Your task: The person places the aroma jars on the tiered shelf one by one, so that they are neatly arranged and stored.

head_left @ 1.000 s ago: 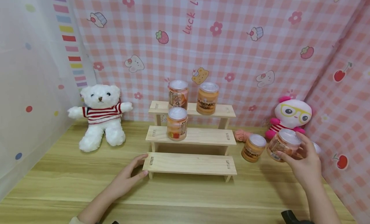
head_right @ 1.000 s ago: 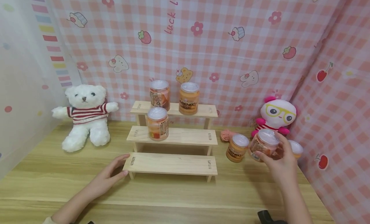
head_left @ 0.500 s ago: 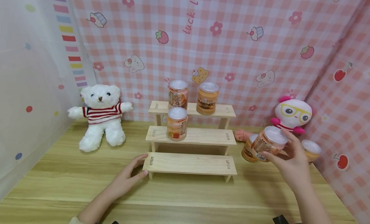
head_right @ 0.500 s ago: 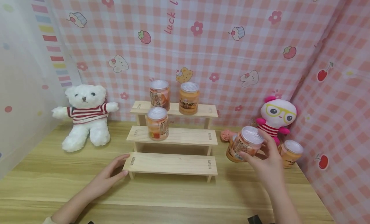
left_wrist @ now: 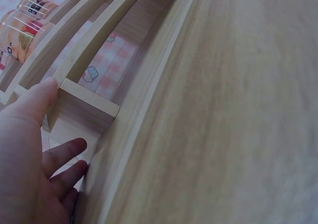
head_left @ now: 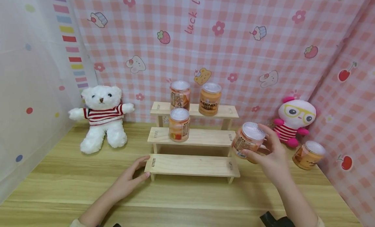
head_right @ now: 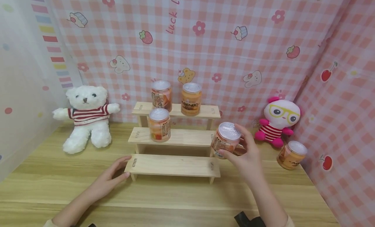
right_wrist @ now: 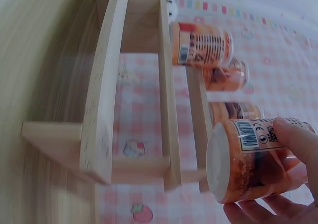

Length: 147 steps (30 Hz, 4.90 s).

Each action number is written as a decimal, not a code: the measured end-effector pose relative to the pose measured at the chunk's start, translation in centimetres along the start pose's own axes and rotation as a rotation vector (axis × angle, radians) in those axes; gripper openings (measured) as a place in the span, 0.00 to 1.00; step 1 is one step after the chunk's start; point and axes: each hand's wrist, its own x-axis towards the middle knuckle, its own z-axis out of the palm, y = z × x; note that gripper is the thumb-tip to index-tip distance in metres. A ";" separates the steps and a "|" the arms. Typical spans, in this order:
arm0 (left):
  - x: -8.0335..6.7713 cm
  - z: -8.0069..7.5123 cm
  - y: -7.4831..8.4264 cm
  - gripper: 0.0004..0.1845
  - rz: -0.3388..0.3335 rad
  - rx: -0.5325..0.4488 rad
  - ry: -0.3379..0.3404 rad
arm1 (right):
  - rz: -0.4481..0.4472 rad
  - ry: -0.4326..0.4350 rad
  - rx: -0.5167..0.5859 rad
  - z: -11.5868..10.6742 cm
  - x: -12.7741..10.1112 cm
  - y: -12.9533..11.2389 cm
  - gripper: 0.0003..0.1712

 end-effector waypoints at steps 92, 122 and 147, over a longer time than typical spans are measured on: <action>0.0 0.1 -0.1 0.29 -0.009 -0.019 -0.003 | -0.041 -0.059 -0.004 5.9 1.7 1.3 0.46; 0.0 0.0 0.2 0.30 -0.017 -0.022 -0.011 | 0.058 0.107 -0.159 -2.0 0.9 8.3 0.47; 0.0 0.0 0.2 0.30 -0.013 -0.024 -0.011 | 0.142 -0.002 -0.151 -1.8 1.5 12.6 0.45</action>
